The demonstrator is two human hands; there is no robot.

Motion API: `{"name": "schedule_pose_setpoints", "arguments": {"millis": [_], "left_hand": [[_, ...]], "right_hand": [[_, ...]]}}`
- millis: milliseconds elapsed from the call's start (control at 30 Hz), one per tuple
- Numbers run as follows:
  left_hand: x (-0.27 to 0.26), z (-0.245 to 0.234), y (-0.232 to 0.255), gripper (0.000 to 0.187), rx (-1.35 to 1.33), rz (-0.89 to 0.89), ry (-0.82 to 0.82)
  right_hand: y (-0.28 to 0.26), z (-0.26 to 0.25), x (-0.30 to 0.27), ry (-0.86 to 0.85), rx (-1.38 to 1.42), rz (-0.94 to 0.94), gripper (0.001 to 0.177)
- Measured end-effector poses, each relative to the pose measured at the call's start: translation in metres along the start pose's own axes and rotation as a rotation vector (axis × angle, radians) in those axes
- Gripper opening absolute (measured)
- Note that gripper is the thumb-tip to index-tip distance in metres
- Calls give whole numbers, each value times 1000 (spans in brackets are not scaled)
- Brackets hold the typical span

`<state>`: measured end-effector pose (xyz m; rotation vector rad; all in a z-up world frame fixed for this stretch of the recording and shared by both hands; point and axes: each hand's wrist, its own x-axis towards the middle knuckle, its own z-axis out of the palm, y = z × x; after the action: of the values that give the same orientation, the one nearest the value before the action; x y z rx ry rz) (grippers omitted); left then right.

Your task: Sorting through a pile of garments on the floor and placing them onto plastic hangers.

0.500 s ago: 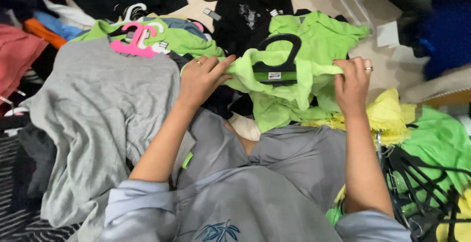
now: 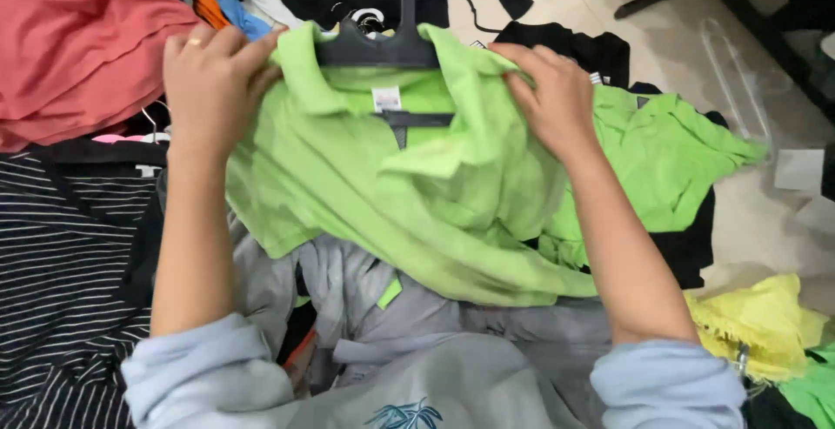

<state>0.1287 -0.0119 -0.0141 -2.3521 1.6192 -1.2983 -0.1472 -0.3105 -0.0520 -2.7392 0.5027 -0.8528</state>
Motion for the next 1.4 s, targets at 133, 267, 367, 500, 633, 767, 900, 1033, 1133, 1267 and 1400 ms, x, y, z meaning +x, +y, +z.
{"name": "schedule_pose_setpoints", "arguments": {"millis": [133, 267, 367, 500, 633, 767, 900, 1033, 1133, 1267, 1400], "left_hand": [[17, 136, -27, 31, -145, -304, 94], [6, 213, 14, 67, -231, -644, -337], [-27, 239, 79, 63, -467, -727, -691], [-79, 280, 117, 64, -476, -687, -772], [-79, 291, 119, 61, -506, -707, -700], [-79, 271, 117, 53, -443, -670, -906], [-89, 270, 107, 50, -414, -660, -555], [-108, 259, 85, 47, -278, -606, -562], [-117, 244, 67, 59, -304, -643, -722], [-139, 291, 43, 16, -297, -573, -448], [-122, 319, -26, 23, -282, -607, -391]], "right_hand": [[3, 107, 78, -14, 156, 152, 39], [27, 231, 124, 26, -6, 263, 32], [65, 304, 126, -6, 36, 356, 48], [92, 353, 62, -429, 48, 322, 72], [85, 313, -33, -203, 257, 166, 72], [27, 223, -135, -195, 390, 265, 68], [-17, 190, -210, -254, 353, -2, 82], [-47, 187, -231, -336, 356, 125, 78], [-46, 184, -217, -297, 297, 151, 87], [-80, 154, -185, -286, 418, 122, 68], [-162, 154, -161, -406, 894, 230, 44]]}}
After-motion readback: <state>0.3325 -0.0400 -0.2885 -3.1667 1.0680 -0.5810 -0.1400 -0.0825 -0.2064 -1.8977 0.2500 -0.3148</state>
